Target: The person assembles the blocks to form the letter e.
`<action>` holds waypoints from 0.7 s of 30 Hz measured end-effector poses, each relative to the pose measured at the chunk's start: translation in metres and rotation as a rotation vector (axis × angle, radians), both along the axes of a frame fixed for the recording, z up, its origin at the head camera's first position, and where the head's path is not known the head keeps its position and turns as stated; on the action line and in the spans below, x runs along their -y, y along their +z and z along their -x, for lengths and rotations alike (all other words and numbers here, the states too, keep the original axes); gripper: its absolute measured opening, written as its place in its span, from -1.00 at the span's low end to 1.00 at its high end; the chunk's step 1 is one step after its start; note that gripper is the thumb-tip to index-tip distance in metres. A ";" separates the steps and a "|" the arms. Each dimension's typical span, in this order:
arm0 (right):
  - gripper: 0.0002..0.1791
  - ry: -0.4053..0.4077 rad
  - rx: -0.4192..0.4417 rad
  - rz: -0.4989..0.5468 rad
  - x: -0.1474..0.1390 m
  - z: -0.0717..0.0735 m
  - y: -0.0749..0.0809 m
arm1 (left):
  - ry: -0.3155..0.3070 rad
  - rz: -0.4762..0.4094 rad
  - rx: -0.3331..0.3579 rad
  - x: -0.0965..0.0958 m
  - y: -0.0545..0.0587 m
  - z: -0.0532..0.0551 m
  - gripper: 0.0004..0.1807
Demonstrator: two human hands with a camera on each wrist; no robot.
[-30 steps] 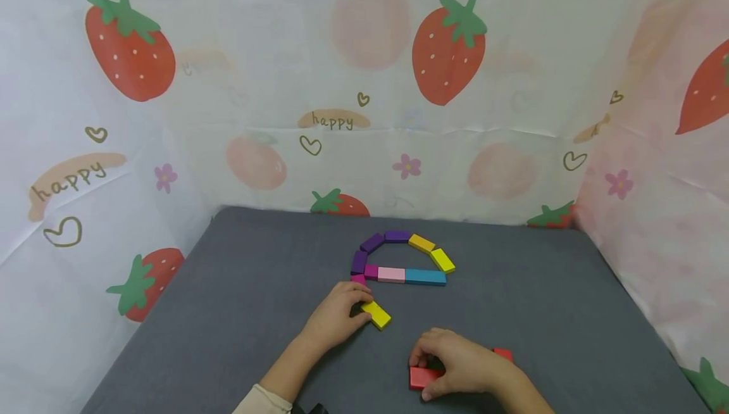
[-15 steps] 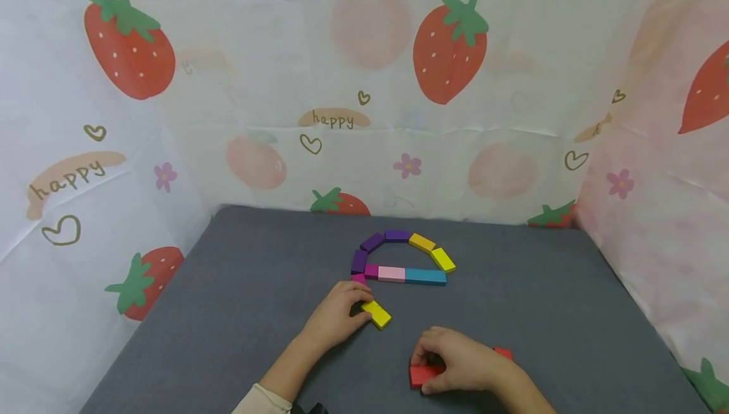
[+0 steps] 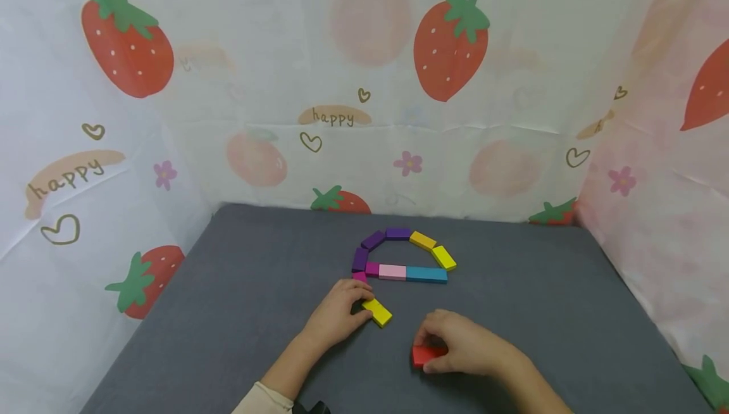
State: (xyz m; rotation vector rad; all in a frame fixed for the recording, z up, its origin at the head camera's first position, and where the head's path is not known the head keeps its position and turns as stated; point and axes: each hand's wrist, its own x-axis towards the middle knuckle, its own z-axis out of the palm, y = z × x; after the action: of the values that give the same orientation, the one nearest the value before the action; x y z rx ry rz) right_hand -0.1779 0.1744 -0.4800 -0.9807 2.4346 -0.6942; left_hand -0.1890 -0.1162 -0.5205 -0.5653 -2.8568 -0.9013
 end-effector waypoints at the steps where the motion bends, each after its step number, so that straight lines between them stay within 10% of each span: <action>1: -0.68 -0.001 -0.014 -0.004 0.001 0.001 0.002 | 0.001 -0.001 -0.001 0.000 0.000 0.000 -0.71; 21: -0.70 -0.008 -0.189 -0.013 0.025 0.029 0.012 | 0.026 0.007 0.008 -0.001 -0.001 0.000 -0.70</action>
State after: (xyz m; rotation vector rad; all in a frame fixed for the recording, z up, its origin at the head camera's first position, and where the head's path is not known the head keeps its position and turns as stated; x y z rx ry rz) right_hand -0.2071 0.1493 -0.4678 -1.0757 2.6023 -0.6124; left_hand -0.1888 -0.1147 -0.5217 -0.5254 -2.8685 -0.8919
